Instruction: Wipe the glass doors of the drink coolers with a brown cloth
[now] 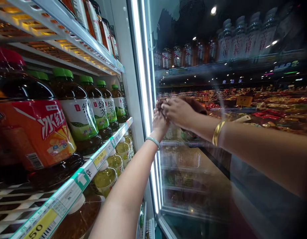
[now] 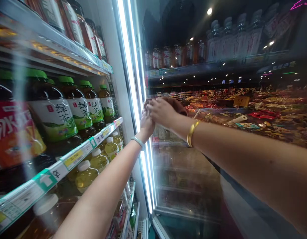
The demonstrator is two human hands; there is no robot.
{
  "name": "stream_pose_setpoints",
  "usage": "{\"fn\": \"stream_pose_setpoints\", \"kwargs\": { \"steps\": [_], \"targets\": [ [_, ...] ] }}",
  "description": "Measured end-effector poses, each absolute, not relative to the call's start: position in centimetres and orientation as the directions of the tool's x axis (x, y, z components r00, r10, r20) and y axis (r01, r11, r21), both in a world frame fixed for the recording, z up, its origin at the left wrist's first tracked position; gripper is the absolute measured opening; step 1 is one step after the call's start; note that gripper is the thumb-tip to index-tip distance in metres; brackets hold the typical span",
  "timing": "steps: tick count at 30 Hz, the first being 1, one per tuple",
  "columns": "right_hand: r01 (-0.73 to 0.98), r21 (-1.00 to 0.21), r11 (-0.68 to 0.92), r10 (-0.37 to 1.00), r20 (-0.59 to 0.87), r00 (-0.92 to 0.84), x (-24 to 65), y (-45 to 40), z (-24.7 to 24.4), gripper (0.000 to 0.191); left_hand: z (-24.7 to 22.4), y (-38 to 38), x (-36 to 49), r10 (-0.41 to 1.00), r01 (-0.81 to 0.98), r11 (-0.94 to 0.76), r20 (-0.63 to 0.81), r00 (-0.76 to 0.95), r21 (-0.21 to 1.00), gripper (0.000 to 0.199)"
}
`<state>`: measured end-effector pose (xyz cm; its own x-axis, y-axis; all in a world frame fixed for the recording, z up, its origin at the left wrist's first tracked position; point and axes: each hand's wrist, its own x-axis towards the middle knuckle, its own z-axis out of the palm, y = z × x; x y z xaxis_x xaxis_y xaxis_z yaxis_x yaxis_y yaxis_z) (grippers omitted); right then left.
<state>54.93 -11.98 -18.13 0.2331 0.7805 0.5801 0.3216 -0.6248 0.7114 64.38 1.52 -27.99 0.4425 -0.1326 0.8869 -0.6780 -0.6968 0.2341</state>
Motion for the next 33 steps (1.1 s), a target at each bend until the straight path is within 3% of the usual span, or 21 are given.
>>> {"fn": "stream_pose_setpoints", "kwargs": {
  "steps": [3, 9, 15, 21, 25, 28, 33],
  "targets": [
    [0.269, 0.747, -0.608, 0.792, 0.546, 0.275, 52.3, -14.0, -20.2, 0.015, -28.9, 0.9, 63.2, -0.181, -0.716, -0.674, 0.897, 0.402, 0.185, 0.065],
    [0.059, 0.627, -0.777, 0.617, 0.74, 0.266, 47.8, -17.7, -18.6, 0.033, -28.7, -2.8, 61.4, -0.235, -0.803, -0.585, 0.925, 0.297, 0.109, 0.067],
    [0.081, 0.754, -0.652, 0.746, 0.62, 0.242, 46.3, -19.5, -24.4, 0.023, -29.5, -4.4, 61.1, -0.239, -0.838, -0.545, 0.955, 0.176, 0.018, 0.067],
    [-0.071, 0.579, -0.812, 0.559, 0.807, 0.192, 44.2, -20.6, -21.8, 0.024, -30.5, -6.5, 59.4, -0.223, -0.852, -0.518, 0.974, 0.046, -0.079, 0.067],
    [0.05, 0.651, -0.757, 0.649, 0.742, 0.171, 43.0, -21.3, -25.2, 0.019, -31.2, -7.5, 58.4, -0.179, -0.852, -0.516, 0.984, 0.011, -0.085, 0.066],
    [0.079, 0.606, -0.792, 0.608, 0.77, 0.194, 41.1, -23.0, -26.5, 0.021, -31.4, -8.1, 57.3, -0.224, -0.851, -0.503, 0.974, -0.041, -0.152, 0.068],
    [-0.081, 0.446, -0.891, 0.437, 0.893, 0.102, 40.0, -23.4, -23.0, 0.021, -29.7, -10.9, 54.7, -0.217, -0.858, -0.484, 0.973, -0.072, -0.171, 0.068]
  ]
}}
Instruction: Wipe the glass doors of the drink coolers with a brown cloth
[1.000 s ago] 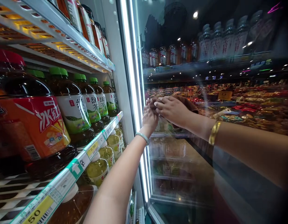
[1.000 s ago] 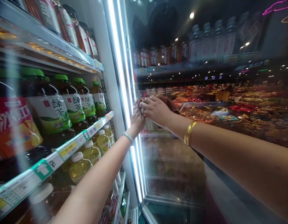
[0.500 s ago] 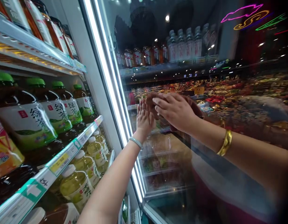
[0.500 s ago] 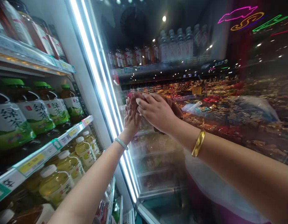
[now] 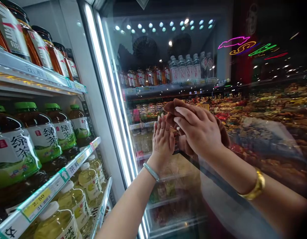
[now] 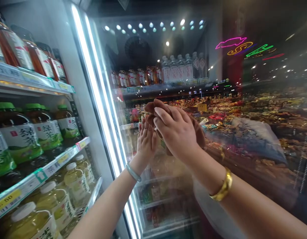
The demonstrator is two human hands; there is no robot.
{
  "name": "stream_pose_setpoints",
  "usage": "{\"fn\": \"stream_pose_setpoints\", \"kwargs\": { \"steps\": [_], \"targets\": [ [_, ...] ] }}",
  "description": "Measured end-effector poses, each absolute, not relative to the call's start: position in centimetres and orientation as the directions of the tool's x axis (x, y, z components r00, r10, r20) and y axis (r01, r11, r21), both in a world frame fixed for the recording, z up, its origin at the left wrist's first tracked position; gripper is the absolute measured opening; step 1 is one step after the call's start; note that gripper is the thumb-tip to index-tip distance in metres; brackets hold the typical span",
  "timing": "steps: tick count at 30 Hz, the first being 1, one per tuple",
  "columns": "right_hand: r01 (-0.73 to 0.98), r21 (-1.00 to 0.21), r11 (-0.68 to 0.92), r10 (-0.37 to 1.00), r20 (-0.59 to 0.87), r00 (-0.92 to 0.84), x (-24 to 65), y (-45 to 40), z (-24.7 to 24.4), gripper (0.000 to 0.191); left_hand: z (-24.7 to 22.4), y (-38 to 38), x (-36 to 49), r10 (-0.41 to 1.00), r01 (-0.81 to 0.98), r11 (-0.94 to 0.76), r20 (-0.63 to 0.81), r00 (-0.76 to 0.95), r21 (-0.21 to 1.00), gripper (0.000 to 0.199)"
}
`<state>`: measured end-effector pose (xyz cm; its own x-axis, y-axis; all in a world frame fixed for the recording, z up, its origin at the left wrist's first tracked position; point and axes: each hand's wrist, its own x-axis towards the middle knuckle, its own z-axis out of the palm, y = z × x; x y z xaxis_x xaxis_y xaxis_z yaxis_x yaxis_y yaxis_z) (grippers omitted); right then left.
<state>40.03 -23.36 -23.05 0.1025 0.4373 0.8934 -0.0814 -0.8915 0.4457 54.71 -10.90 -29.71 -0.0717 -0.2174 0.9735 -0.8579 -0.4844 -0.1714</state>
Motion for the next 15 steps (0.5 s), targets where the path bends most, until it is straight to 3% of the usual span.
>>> {"fn": "stream_pose_setpoints", "kwargs": {
  "steps": [7, 12, 15],
  "targets": [
    [0.025, 0.488, -0.873, 0.485, 0.861, 0.152, 36.6, -26.0, -26.7, 0.026, -29.5, -13.0, 52.1, -0.185, -0.868, -0.481, 0.982, -0.041, -0.126, 0.07],
    [-0.183, 0.228, -0.956, 0.227, 0.974, 0.027, 32.3, -29.1, -26.2, 0.031, -29.6, -15.8, 48.1, -0.244, -0.873, -0.461, 0.969, -0.05, -0.161, 0.072],
    [-0.187, 0.25, -0.95, 0.253, 0.967, 0.007, 32.6, -28.7, -26.1, 0.033, -29.3, -17.9, 45.9, -0.216, -0.886, -0.428, 0.972, -0.09, -0.178, 0.073]
  ]
}}
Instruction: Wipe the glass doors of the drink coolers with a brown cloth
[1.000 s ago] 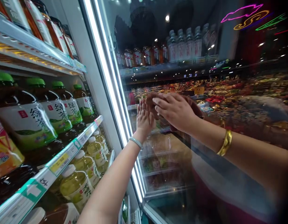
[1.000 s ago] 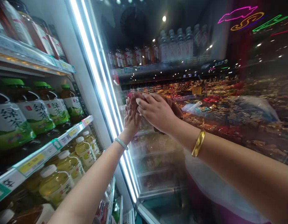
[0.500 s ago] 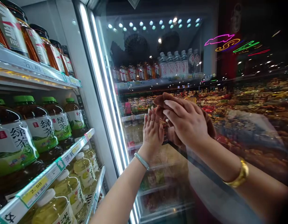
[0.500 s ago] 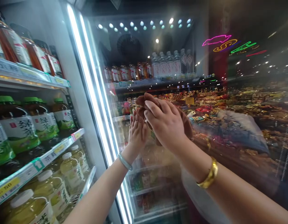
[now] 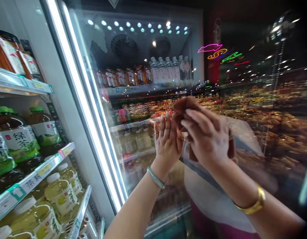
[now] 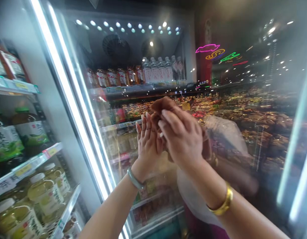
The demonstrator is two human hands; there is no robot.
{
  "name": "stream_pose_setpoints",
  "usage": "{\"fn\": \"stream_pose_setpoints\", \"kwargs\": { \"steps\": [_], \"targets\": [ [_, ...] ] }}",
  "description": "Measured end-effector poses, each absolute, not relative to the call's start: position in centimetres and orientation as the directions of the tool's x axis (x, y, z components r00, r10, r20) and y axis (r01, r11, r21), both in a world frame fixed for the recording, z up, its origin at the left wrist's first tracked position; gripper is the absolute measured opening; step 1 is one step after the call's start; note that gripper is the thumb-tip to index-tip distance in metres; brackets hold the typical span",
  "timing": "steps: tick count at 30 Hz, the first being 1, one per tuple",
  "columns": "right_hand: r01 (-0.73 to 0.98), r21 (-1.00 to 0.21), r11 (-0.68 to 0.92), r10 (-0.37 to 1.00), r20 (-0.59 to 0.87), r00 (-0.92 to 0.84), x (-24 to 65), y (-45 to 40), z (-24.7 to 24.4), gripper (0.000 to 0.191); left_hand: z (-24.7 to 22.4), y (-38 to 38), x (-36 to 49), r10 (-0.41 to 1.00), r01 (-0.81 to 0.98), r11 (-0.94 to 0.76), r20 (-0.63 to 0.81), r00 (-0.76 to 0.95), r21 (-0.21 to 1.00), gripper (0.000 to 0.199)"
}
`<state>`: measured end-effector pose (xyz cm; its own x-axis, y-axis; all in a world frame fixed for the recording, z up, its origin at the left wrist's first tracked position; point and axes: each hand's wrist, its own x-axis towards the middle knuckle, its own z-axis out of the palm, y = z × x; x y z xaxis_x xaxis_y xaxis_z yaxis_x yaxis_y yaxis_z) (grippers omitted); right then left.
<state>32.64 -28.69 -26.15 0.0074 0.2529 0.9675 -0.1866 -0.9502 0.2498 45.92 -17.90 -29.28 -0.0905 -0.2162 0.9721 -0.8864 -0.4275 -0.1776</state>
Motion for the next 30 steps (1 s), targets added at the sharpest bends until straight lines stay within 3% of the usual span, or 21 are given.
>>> {"fn": "stream_pose_setpoints", "kwargs": {
  "steps": [4, 7, 11, 17, 21, 25, 30],
  "targets": [
    [-0.09, 0.373, -0.923, 0.361, 0.924, 0.126, 31.1, -30.2, -29.3, 0.041, -29.8, -19.2, 44.5, -0.18, -0.901, -0.407, 0.98, -0.081, -0.149, 0.075],
    [-0.15, 0.287, -0.946, 0.281, 0.958, 0.065, 28.1, -33.1, -30.0, 0.045, -30.3, -19.7, 44.0, -0.173, -0.902, -0.418, 0.984, -0.039, -0.109, 0.075],
    [-0.284, 0.107, -0.953, 0.14, 0.985, -0.098, 27.2, -33.7, -27.4, 0.036, -30.1, -20.6, 43.4, -0.112, -0.907, -0.419, 0.994, 0.01, -0.038, 0.076],
    [-0.167, 0.361, -0.917, 0.348, 0.932, 0.102, 28.5, -32.1, -30.3, 0.033, -30.3, -21.3, 42.7, -0.099, -0.931, -0.362, 0.995, -0.013, -0.049, 0.076],
    [-0.231, 0.226, -0.946, 0.233, 0.972, -0.002, 25.0, -35.1, -31.7, 0.041, -31.5, -23.2, 40.3, -0.16, -0.925, -0.351, 0.983, -0.094, -0.146, 0.076],
    [-0.346, 0.052, -0.937, 0.129, 0.971, -0.203, 24.1, -35.7, -29.1, 0.035, -32.5, -25.4, 37.4, -0.142, -0.937, -0.331, 0.988, -0.066, -0.111, 0.075],
    [-0.206, 0.248, -0.946, 0.248, 0.968, 0.027, 24.3, -34.3, -31.5, 0.037, -33.3, -25.6, 37.3, -0.109, -0.95, -0.261, 0.983, -0.145, -0.17, 0.07]
  ]
}}
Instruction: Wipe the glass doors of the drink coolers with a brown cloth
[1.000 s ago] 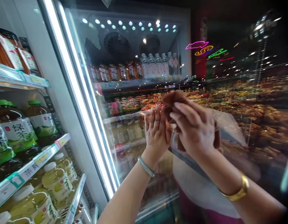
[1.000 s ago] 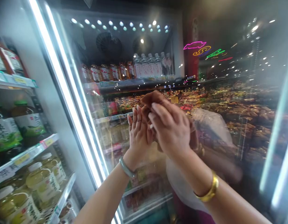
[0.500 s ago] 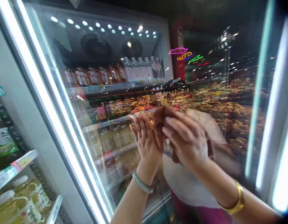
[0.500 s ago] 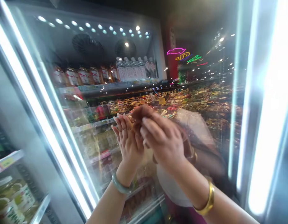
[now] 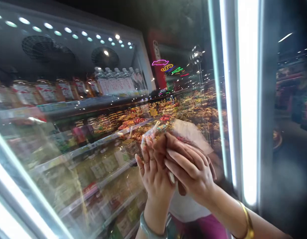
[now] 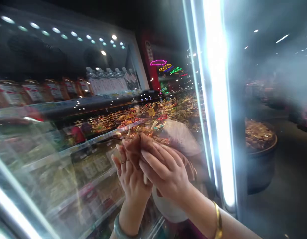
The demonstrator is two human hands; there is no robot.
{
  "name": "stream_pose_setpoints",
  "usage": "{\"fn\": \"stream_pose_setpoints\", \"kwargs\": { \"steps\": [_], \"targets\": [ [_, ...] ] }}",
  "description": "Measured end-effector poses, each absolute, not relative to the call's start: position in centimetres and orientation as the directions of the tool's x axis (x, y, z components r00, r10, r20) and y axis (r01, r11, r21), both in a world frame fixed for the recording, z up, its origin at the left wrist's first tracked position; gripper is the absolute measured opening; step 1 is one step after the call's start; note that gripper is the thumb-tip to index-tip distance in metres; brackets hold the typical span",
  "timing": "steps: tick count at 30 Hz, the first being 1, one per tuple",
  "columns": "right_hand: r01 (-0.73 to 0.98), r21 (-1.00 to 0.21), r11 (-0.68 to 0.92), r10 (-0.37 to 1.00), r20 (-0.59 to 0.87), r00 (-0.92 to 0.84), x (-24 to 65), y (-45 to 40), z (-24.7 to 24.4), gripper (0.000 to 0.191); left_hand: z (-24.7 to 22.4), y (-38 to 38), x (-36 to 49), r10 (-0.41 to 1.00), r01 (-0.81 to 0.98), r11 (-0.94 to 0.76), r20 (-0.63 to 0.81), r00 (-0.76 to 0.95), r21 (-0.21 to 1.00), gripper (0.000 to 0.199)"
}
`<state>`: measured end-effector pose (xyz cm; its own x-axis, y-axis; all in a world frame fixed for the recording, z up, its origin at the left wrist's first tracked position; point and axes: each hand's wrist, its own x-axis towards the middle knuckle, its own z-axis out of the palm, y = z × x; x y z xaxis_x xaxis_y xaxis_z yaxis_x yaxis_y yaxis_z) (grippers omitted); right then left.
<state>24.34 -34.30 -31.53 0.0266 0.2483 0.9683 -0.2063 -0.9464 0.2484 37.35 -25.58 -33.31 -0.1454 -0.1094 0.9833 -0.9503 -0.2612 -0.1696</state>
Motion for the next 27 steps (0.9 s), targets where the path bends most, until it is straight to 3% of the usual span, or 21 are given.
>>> {"fn": "stream_pose_setpoints", "kwargs": {
  "steps": [3, 9, 15, 17, 20, 23, 27],
  "targets": [
    [-0.273, 0.182, -0.945, 0.185, 0.983, 0.015, 21.8, -36.1, -32.8, 0.044, -33.4, -25.6, 37.4, -0.125, -0.944, -0.3, 0.986, -0.106, -0.139, 0.073],
    [-0.509, 0.004, -0.861, 0.124, 0.971, -0.203, 19.9, -38.9, -28.0, 0.041, -32.5, -27.6, 35.0, -0.066, -0.959, -0.28, 0.998, -0.012, -0.03, 0.076],
    [-0.313, 0.139, -0.939, 0.143, 0.99, 0.01, 20.8, -36.3, -32.0, 0.055, -32.3, -29.0, 33.2, -0.095, -0.975, -0.175, 0.988, -0.121, -0.136, 0.07],
    [-0.38, 0.154, -0.912, 0.13, 0.988, 0.088, 18.8, -36.3, -32.5, 0.054, -32.0, -29.6, 32.5, -0.104, -0.976, -0.174, 0.988, -0.117, -0.134, 0.071],
    [-0.528, 0.142, -0.837, 0.087, 0.988, 0.129, 15.1, -37.1, -29.4, 0.044, -30.9, -30.9, 30.9, -0.11, -0.985, -0.15, 0.991, -0.072, -0.088, 0.075],
    [-0.644, 0.214, -0.735, 0.153, 0.977, 0.149, 13.2, -38.0, -23.8, 0.029, -29.4, -32.2, 29.1, -0.118, -0.993, -0.105, 0.992, -0.048, -0.061, 0.078],
    [-0.658, 0.273, -0.702, 0.218, 0.962, 0.166, 13.9, -38.7, -20.3, 0.028, -27.9, -32.5, 27.9, -0.172, -0.999, -0.03, 0.985, -0.032, -0.038, 0.078]
  ]
}}
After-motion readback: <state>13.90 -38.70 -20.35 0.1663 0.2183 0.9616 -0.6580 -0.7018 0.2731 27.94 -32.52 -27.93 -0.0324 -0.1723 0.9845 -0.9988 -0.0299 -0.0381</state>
